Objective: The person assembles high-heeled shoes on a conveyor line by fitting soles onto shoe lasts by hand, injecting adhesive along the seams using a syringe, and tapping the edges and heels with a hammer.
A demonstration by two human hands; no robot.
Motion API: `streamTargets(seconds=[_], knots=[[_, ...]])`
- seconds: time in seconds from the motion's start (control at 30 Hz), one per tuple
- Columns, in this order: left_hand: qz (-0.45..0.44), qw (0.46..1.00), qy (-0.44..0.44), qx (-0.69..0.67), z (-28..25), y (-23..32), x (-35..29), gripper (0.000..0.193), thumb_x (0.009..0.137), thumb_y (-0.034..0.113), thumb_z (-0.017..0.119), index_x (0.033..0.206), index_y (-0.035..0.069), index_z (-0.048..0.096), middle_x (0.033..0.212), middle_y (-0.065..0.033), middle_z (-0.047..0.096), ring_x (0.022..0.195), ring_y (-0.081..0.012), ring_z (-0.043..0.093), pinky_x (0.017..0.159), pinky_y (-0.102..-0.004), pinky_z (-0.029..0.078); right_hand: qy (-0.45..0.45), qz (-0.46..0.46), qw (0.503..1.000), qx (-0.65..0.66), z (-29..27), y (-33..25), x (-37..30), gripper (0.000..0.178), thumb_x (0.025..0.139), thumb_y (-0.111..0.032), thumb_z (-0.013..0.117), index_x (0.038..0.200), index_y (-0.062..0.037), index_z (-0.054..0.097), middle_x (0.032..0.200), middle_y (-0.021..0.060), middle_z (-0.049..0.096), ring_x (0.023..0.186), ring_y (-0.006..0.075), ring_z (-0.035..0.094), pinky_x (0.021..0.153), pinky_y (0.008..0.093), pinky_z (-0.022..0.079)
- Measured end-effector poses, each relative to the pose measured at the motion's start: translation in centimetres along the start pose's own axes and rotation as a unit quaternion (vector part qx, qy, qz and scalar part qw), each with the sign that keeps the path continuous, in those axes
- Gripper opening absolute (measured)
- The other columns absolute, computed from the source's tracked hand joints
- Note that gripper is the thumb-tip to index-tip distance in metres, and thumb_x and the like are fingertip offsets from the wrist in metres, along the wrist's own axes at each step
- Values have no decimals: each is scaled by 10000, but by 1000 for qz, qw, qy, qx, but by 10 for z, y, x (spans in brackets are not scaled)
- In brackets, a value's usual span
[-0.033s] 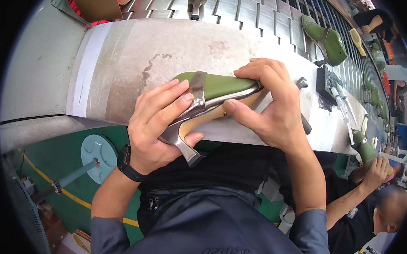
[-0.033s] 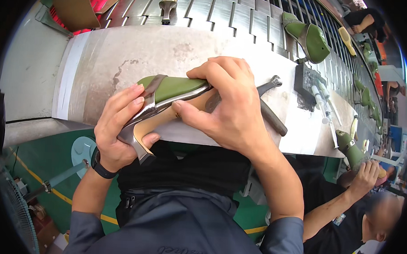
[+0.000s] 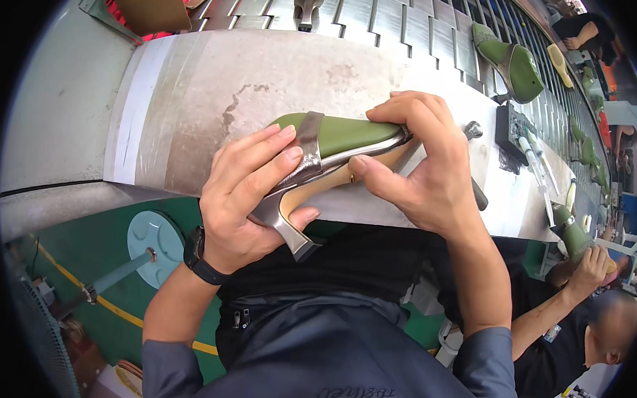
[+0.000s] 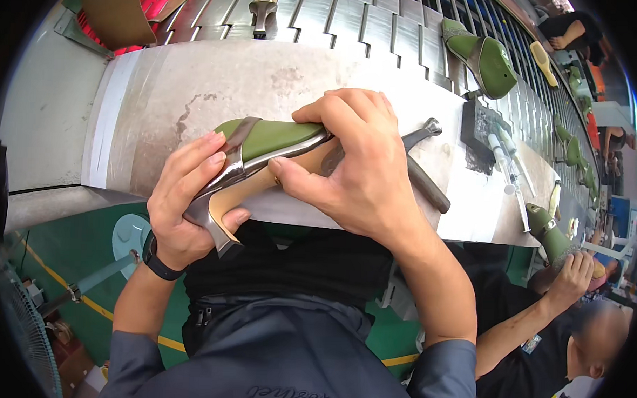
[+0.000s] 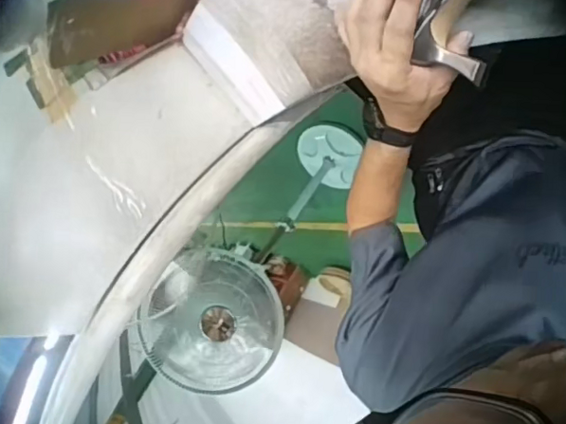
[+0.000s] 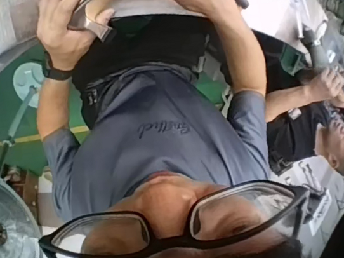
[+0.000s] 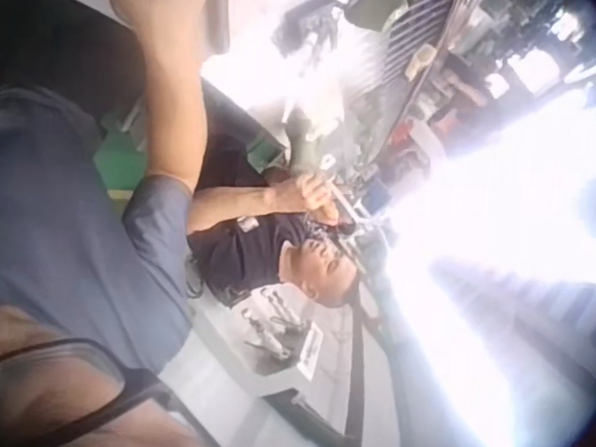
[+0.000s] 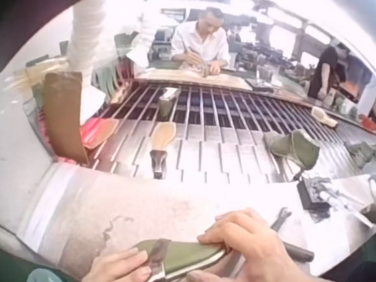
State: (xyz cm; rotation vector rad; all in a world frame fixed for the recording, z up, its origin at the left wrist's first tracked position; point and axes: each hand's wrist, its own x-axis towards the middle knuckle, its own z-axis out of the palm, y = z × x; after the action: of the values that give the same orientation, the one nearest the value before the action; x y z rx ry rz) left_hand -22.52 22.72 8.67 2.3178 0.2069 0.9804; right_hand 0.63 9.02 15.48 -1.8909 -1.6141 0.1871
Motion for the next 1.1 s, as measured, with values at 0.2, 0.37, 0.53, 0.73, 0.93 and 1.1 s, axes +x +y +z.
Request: streamTargets(seconds=[0.2, 0.37, 0.53, 0.73, 0.93, 1.1], knots=[[-7, 1000, -1, 1, 2, 2, 3, 641, 806, 275, 937, 1330, 12, 679, 1361, -226, 701, 1270, -416, 670, 1085, -485, 537, -23, -65, 996, -56, 2, 2, 7, 567, 722, -333, 936, 1194, -71, 765, 1195, 97, 739, 1158, 316, 668, 1090, 527, 468], [-15, 1000, 24, 1, 5, 5, 6, 616, 771, 266, 942, 1296, 38, 715, 1329, -193, 725, 1228, -402, 693, 1033, -467, 539, -31, -144, 986, -78, 11, -6, 14, 679, 668, -473, 906, 1242, -131, 784, 1165, 20, 771, 1056, 257, 709, 1118, 595, 430], [0, 1000, 10, -2, 4, 1, 1, 613, 819, 279, 928, 1312, 12, 680, 1342, -221, 711, 1250, -423, 680, 1061, -498, 547, -22, -155, 984, -85, 15, -8, 10, 627, 704, -461, 898, 1224, -128, 789, 1161, 40, 775, 1011, 254, 717, 1102, 577, 441], [13, 1000, 22, 10, 7, -4, -5, 568, 853, 277, 907, 1304, 20, 676, 1335, -216, 715, 1226, -428, 694, 1007, -509, 545, -18, -156, 982, -105, 18, -12, 7, 589, 721, -451, 894, 1193, -113, 795, 1164, 54, 777, 984, 240, 723, 1111, 559, 431], [14, 999, 23, 25, 7, -3, -7, 552, 870, 286, 895, 1307, 35, 670, 1330, -205, 718, 1220, -418, 699, 1006, -505, 531, -34, -136, 984, -108, 15, -19, 11, 584, 693, -419, 920, 1171, -106, 805, 1149, 62, 788, 992, 243, 731, 1120, 568, 436], [5, 999, 16, 32, 7, -2, -9, 544, 881, 280, 886, 1323, 54, 662, 1351, -186, 714, 1237, -405, 693, 1055, -519, 497, -72, -110, 986, -99, 9, -24, 18, 595, 662, -392, 943, 1157, -88, 815, 1140, 77, 800, 1005, 255, 738, 1119, 581, 456]])
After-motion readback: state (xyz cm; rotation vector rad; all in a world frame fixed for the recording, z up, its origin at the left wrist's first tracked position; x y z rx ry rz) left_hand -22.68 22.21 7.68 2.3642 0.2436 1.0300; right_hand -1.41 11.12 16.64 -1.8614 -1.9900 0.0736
